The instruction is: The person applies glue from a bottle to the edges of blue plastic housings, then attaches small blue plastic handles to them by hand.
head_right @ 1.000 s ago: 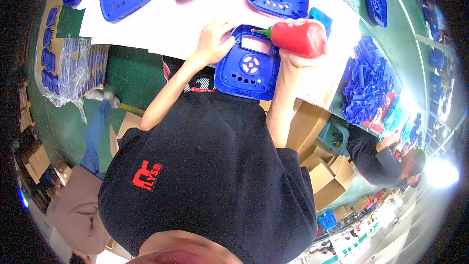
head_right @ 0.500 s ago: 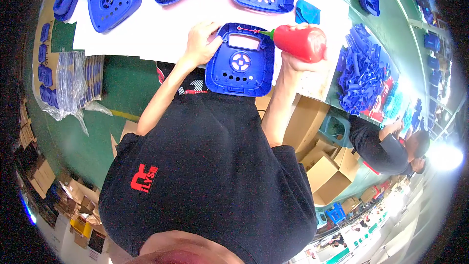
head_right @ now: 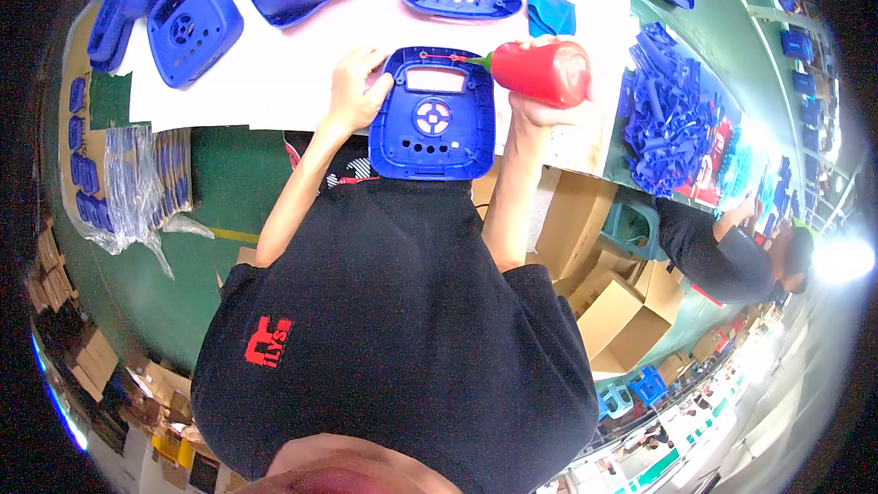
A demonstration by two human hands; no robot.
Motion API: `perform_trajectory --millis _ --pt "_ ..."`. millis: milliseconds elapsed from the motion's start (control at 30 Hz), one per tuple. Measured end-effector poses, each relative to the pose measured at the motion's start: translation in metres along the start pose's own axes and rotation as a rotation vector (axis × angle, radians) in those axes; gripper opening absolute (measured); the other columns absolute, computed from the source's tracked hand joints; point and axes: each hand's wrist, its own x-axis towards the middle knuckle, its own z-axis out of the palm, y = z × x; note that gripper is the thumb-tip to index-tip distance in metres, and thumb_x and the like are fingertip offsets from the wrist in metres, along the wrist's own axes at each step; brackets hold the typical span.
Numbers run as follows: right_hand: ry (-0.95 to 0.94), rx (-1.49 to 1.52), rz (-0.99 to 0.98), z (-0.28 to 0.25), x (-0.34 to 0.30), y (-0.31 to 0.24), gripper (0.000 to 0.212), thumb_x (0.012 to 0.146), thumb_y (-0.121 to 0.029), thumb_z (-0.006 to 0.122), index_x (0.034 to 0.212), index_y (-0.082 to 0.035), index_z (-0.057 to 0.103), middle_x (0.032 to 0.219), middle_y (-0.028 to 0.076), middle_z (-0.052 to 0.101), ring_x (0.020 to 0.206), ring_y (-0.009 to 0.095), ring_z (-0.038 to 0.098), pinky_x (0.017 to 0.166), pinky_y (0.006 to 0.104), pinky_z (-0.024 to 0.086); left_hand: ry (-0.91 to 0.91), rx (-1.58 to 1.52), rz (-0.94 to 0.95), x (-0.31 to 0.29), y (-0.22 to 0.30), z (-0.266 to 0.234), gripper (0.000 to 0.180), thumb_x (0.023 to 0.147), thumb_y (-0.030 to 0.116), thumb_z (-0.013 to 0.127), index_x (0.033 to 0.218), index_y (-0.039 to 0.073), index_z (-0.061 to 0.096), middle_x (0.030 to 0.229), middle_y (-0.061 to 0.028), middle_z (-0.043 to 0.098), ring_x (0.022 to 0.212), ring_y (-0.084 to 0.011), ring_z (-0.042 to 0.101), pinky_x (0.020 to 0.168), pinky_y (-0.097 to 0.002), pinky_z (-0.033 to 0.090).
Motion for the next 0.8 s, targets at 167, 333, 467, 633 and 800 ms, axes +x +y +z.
perform_trajectory --millis 167,333,467,633,800 --pt "0.138 -0.306 -0.092 -0.02 -0.003 0.023 0.072 0.084 -0.065 0.035 0.116 -0.004 0.055 0.096 0.016 0.063 0.084 0.033 0.063 0.077 0.0479 0.052 -0.007 0.031 0.009 -0.004 -0.022 0.006 0.036 0.071 0.017 0.059 0.103 0.001 0.066 0.085 -0.0181 0.062 0.082 -0.0363 0.06 0.077 -0.0448 0.047" --pt "0.456 -0.049 0.038 -0.012 0.021 -0.03 0.066 0.086 -0.058 0.039 0.116 -0.001 0.054 0.102 0.017 0.063 0.09 0.032 0.063 0.08 0.0468 0.053 -0.016 -0.013 0.075 0.002 -0.013 0.001 0.033 0.072 0.015 0.057 0.099 -0.002 0.065 0.09 -0.0147 0.061 0.083 -0.0329 0.058 0.077 -0.0405 0.045" --pt "0.414 -0.045 0.237 -0.026 0.042 -0.068 0.056 0.088 -0.048 0.047 0.117 0.0 0.053 0.105 0.016 0.063 0.092 0.029 0.063 0.082 0.0438 0.053 -0.01 -0.027 0.027 0.002 -0.005 0.002 0.031 0.072 0.011 0.056 0.098 -0.001 0.066 0.089 -0.0124 0.061 0.084 -0.0299 0.057 0.082 -0.0371 0.042" --pt "-0.203 -1.53 0.461 -0.064 0.065 -0.091 0.05 0.09 -0.034 0.063 0.12 0.006 0.055 0.109 0.015 0.064 0.094 0.025 0.064 0.082 0.0353 0.053 -0.009 -0.049 0.002 0.003 -0.001 0.002 0.031 0.072 0.011 0.056 0.098 -0.001 0.065 0.089 -0.0126 0.061 0.084 -0.0296 0.057 0.082 -0.0373 0.042" --pt "-0.108 -2.153 0.026 -0.083 0.097 -0.131 0.037 0.084 -0.032 0.064 0.104 -0.002 0.068 0.093 0.017 0.07 0.088 0.03 0.068 0.079 0.0381 0.053 -0.015 -0.016 0.039 0.001 -0.006 0.002 0.029 0.072 0.011 0.056 0.096 -0.001 0.065 0.086 -0.0128 0.059 0.084 -0.0302 0.056 0.082 -0.0383 0.042"
